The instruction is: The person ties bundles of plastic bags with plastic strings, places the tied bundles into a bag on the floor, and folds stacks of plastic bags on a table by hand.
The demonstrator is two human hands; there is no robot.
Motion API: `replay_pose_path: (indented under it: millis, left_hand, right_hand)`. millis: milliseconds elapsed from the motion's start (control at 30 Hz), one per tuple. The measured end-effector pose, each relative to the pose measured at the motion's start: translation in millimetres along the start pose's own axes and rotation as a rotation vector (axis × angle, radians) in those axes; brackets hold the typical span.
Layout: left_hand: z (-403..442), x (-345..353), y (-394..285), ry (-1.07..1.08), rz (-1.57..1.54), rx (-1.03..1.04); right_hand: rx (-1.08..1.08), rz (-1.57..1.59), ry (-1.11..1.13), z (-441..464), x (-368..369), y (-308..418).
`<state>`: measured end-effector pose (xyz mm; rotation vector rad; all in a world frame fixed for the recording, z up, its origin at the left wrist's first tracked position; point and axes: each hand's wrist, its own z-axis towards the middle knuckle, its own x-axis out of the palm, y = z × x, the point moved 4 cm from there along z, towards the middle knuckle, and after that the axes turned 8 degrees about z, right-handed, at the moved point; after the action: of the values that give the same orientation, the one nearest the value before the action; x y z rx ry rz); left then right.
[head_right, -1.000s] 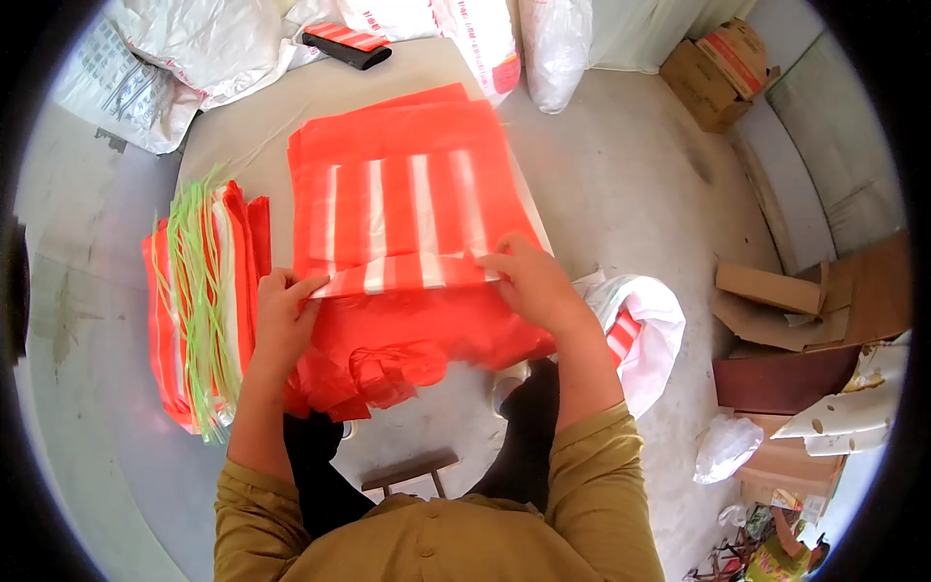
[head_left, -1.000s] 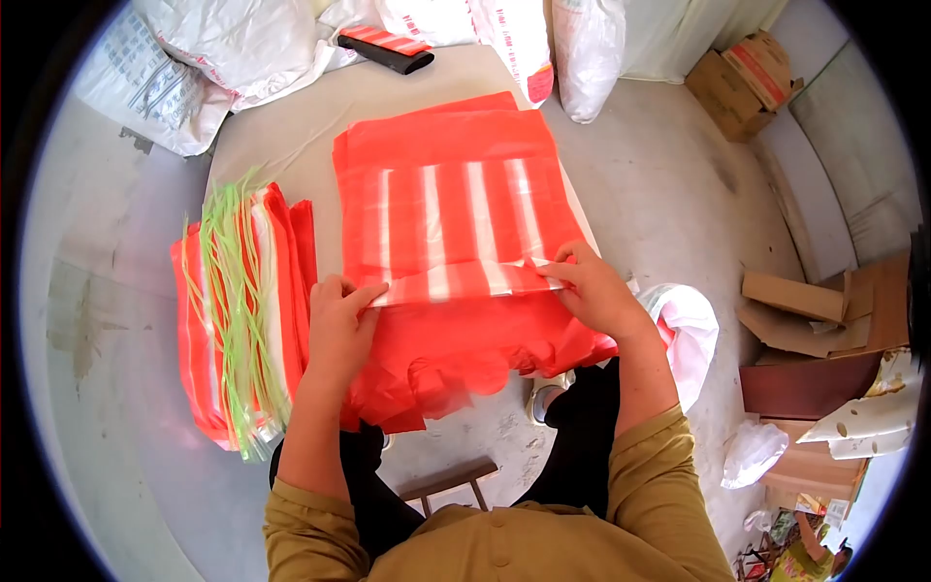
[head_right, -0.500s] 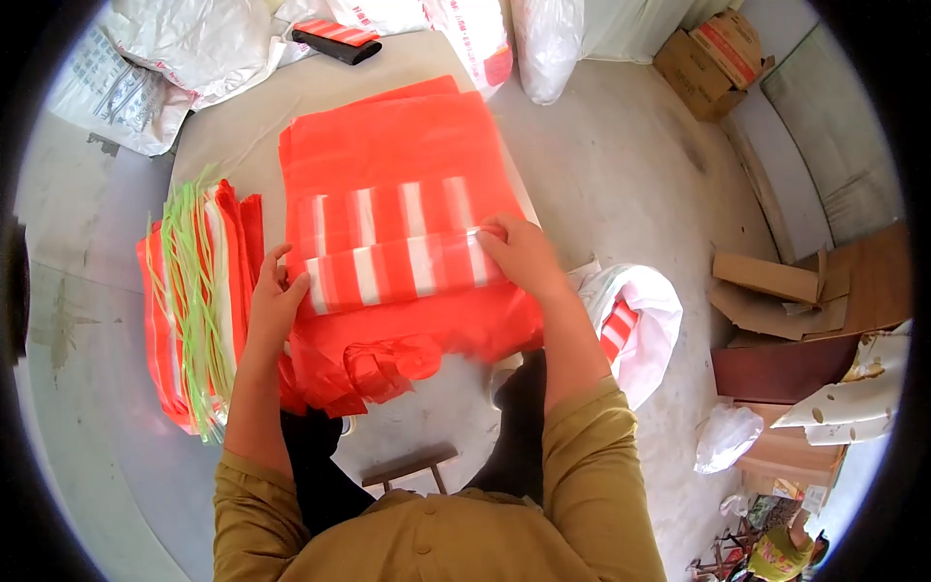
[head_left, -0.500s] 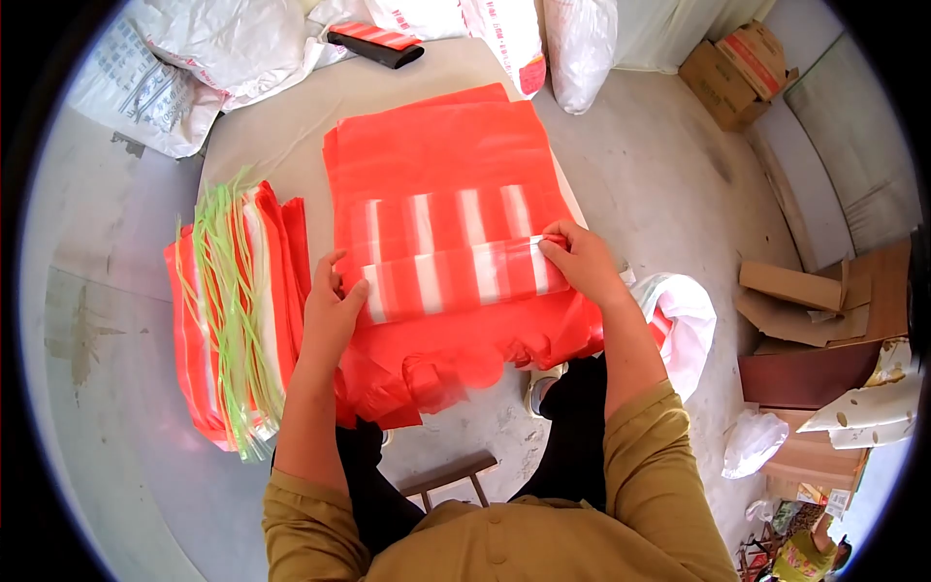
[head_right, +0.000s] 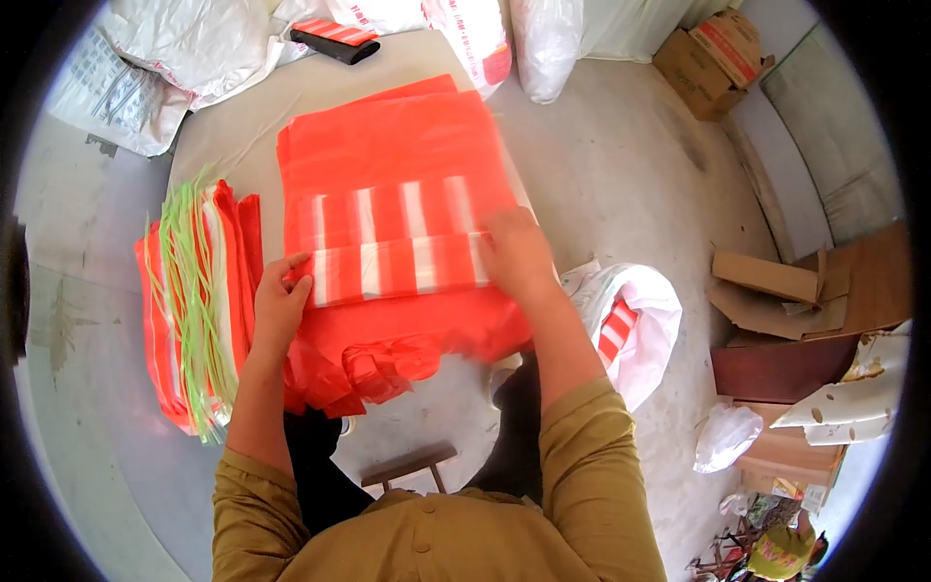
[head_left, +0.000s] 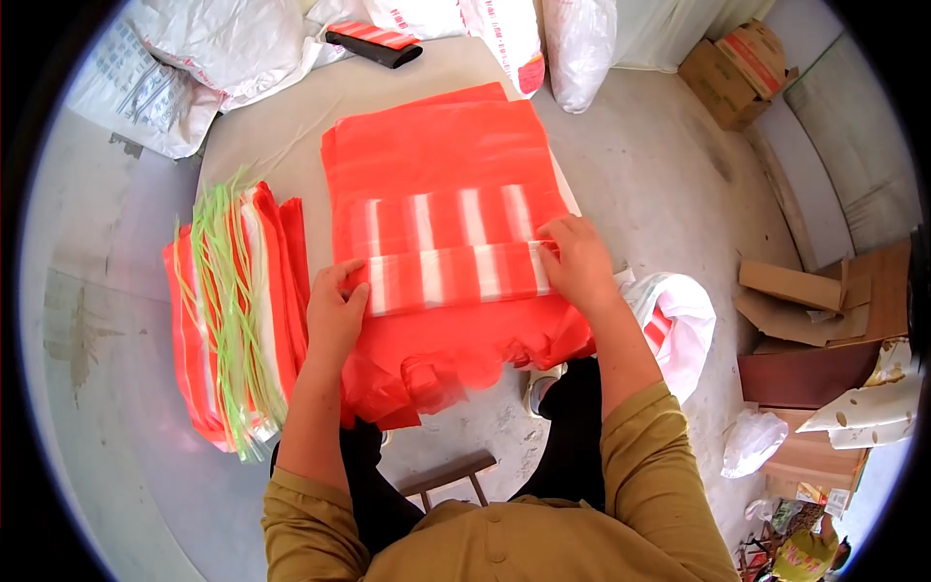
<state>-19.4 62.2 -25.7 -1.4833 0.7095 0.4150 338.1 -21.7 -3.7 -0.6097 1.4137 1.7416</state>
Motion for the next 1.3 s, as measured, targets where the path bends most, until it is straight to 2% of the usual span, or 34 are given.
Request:
replay_pose_path:
  millis: [33,133,200,300,700,833,900,1000,1100,1200,1300]
  left_hand:
    - [-3,-2,-7,-0.039,0.073,0.05]
    - [-20,-6,-34,-0.114,0.327,0.242]
    - [-32,-7,-51,-0.097,0.54,0.427]
    - [-33,1,-51,-0.039,0.647,0.544]
    - [-17,7,-42,-0.093,0.675,0.62]
    - [-16,-7,-43,-0.037,0.554,0.586]
    - [-17,-17,-42,-0.008,0.5,0.597]
    - [-14,-28,-32,0.285,0.06,0.048]
    - [-17,-32,-41,0.13,0.053,-0.018]
    - [-12,-23,-24,-0.036,0.027,0.101]
    - [-11,-17,-18,-0.021,-0.091,0.111]
  right_hand:
    - [-0.058,0.025,0.026,0,-3,9]
    - [-0.176,0.017,0.338,-9,-1,37]
    - [-0.207,0.031,0.343,-16,-1,39]
    - [-0.183,0.031,0.355,-18,-2,39]
    - [-0.214,-0.112,0.326,-14,3,35]
    - [-0.091,-0.094,0.372,-10,-4,30]
    - [-0.033,0.033,0.341,-14,-15,29]
    - [0.109,0.196,0.265,-13,-25,17]
    - [0.19,0.315,0.137,-12,-24,8]
    - [0.218,0.374,0.037,-10,-13,-5]
    - [0.178,0.399,-0.057,0,0,-13]
